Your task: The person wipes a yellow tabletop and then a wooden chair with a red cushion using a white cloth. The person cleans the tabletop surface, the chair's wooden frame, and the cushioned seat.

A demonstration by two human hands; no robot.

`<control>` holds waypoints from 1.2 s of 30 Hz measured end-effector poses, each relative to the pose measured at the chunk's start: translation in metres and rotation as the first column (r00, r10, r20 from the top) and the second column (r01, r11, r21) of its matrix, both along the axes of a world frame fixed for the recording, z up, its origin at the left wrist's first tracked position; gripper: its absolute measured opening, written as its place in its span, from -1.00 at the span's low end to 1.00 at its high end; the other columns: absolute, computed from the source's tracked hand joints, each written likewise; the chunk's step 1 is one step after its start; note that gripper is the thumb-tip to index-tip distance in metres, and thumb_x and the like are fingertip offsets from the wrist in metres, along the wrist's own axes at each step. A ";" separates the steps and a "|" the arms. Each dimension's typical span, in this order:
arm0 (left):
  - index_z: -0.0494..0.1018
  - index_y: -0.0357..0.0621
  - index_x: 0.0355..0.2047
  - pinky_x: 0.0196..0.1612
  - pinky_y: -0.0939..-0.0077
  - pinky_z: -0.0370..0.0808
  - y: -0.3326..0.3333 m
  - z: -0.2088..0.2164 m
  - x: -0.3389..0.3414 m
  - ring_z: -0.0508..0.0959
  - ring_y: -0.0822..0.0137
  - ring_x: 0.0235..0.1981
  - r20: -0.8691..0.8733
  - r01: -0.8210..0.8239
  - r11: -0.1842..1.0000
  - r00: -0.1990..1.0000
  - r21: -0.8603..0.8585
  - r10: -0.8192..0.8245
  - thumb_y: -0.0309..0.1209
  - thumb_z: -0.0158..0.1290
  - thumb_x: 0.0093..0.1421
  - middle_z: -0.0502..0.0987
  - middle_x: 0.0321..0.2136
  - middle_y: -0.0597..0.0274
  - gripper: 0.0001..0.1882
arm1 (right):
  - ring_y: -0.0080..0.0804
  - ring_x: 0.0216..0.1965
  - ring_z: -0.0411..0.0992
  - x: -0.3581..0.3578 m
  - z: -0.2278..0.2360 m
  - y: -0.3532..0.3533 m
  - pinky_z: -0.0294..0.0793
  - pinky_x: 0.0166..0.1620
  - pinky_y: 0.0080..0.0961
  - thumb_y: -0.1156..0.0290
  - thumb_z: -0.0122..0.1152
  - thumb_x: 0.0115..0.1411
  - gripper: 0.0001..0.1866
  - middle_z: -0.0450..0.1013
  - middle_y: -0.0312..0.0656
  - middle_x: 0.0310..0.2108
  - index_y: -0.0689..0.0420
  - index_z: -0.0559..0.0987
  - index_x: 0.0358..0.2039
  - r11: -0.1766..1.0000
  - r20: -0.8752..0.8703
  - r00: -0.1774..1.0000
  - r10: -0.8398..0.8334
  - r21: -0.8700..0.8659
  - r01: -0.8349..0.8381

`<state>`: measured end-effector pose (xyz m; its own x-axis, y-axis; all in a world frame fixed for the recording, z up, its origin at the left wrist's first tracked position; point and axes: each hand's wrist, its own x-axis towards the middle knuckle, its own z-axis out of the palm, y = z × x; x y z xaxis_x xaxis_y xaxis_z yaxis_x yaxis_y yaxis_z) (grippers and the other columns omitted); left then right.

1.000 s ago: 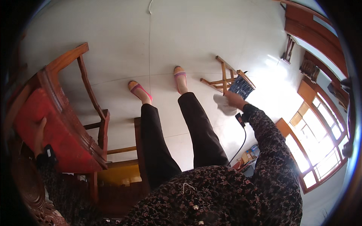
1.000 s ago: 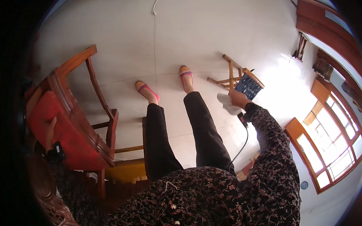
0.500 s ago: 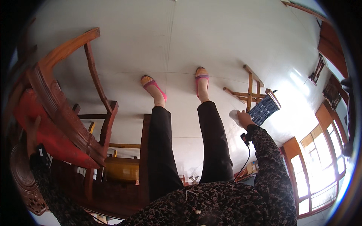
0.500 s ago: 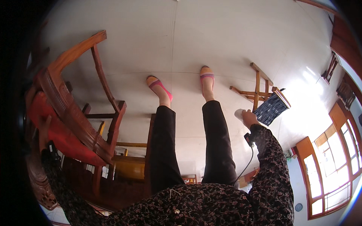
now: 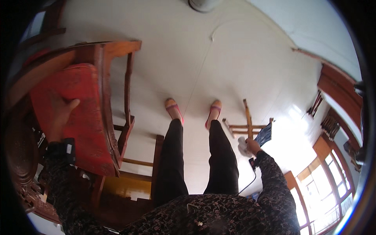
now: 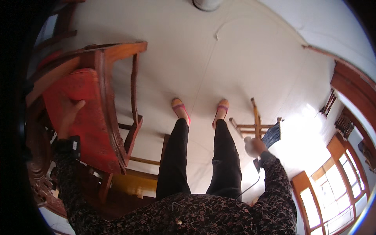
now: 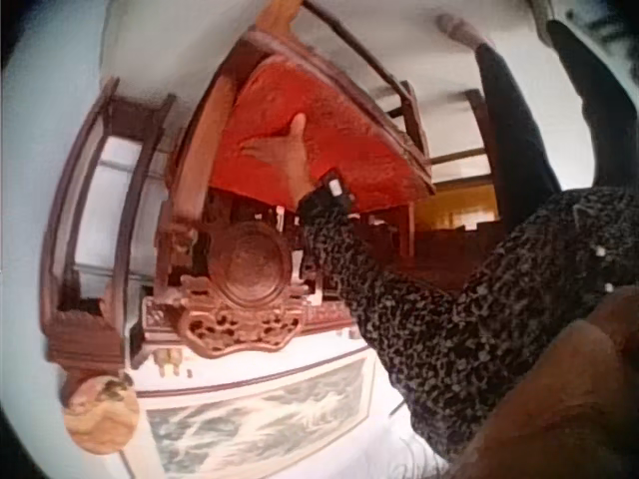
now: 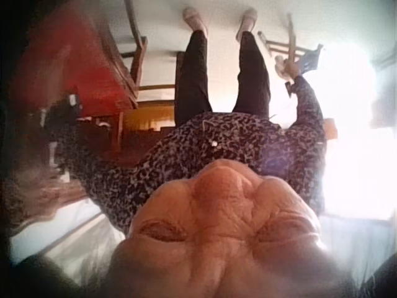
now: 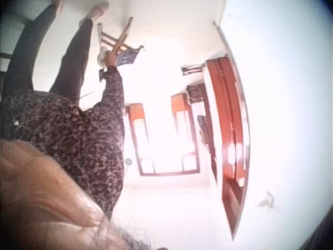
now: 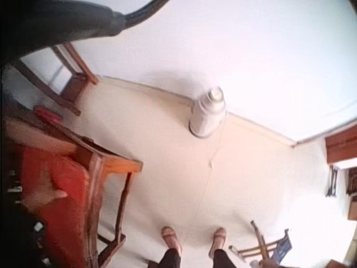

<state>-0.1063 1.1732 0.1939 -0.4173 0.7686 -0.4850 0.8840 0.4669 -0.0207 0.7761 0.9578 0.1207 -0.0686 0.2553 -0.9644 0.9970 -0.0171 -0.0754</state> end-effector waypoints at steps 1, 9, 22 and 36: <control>-0.32 -0.41 0.43 0.46 0.01 -0.10 -0.001 -0.002 0.006 -0.17 -0.23 0.46 -0.012 0.049 0.999 0.999 0.004 -0.049 0.13 0.38 -0.10 -0.31 0.45 -0.35 0.44 | 0.05 -0.18 0.57 -0.010 0.006 0.009 0.54 -0.10 -0.14 0.37 0.37 0.00 -0.72 0.57 0.07 -0.29 0.17 0.60 -0.26 0.997 -0.099 0.992 0.073 0.014 -0.072; -0.30 -0.35 0.43 0.42 -0.13 0.00 0.011 0.013 0.048 -0.11 -0.37 0.42 -0.073 0.114 0.991 0.991 0.064 -0.109 0.13 0.43 -0.17 -0.22 0.42 -0.43 0.47 | 0.03 -0.07 0.56 -0.089 -0.055 0.058 0.51 -0.01 -0.19 0.34 0.39 -0.01 -0.56 0.59 0.10 -0.18 0.21 0.59 -0.09 0.955 -0.223 0.947 -0.231 -0.240 0.176; -0.12 -0.46 0.38 0.39 -0.11 0.00 0.025 0.033 0.068 -0.09 -0.32 0.41 0.101 -0.118 0.974 0.985 -0.195 0.140 0.15 0.40 -0.13 -0.12 0.37 -0.49 0.36 | -0.20 0.04 0.54 -0.131 -0.106 0.161 0.47 0.12 -0.33 0.35 0.20 0.30 -0.63 0.58 0.03 -0.03 0.22 0.55 0.08 0.987 -0.414 0.905 -0.097 -0.160 0.033; -0.05 -0.36 0.37 0.33 -0.28 0.07 0.016 0.008 0.068 -0.03 -0.42 0.37 -0.093 0.141 0.967 0.988 0.210 -0.124 0.13 0.44 -0.19 -0.01 0.35 -0.43 0.34 | -0.32 -0.19 0.57 -0.146 -0.061 0.231 0.56 -0.06 -0.40 0.41 0.32 0.13 -0.60 0.62 -0.03 -0.22 0.31 0.58 -0.03 0.875 -0.047 0.936 -0.348 -0.374 0.307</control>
